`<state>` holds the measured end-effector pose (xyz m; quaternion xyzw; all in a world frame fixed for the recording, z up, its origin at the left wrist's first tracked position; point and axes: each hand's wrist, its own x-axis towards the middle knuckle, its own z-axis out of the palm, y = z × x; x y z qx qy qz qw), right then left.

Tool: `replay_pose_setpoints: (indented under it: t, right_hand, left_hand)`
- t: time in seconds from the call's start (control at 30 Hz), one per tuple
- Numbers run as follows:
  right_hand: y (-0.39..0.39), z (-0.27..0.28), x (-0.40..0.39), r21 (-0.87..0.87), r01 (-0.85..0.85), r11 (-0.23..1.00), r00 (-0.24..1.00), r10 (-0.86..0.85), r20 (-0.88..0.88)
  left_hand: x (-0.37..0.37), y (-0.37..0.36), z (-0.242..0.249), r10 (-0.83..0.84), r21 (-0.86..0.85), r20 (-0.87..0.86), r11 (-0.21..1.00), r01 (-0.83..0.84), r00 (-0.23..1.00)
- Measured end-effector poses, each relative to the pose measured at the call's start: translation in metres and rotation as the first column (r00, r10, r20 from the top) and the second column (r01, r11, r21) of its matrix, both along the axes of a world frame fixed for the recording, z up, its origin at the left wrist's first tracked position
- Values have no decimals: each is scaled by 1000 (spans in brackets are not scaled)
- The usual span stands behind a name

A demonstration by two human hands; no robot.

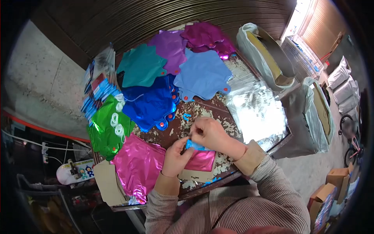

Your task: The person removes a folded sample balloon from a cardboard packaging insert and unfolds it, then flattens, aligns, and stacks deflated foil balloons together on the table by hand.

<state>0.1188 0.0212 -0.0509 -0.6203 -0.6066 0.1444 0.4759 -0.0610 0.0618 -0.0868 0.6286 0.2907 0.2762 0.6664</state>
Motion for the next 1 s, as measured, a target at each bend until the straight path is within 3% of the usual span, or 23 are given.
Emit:
replay_pose_setpoints:
  t: [0.07,0.2,0.57,0.7,0.73,0.87,0.9,1.0]
  right_hand:
    - [0,-4,2,-33,9,999,999,-10,-41]
    - [5,-8,7,-329,-45,943,899,-106,-426]
    - [5,-4,5,-319,-119,940,854,-67,-516]
    - [6,7,15,-370,-30,929,651,-263,-712]
    - [7,6,18,-368,-30,929,653,-260,-711]
    - [13,-13,37,-114,10,993,256,-113,-960]
    - [13,-8,40,-115,14,993,253,-114,-961]
    - [10,22,48,-117,97,988,45,-122,-991]
  left_hand:
    - [1,0,1,-8,-26,7,1000,8,1000]
    - [4,8,14,-29,-120,-18,992,27,999]
    - [9,5,7,58,-220,-4,974,-57,998]
    - [6,13,8,68,-202,-3,977,-67,998]
    - [5,13,9,69,-199,-1,978,-68,998]
    - [3,15,14,128,-250,44,962,-113,991]
    - [4,17,14,124,-251,41,962,-109,991]
    - [3,20,13,213,-248,22,948,-201,977]
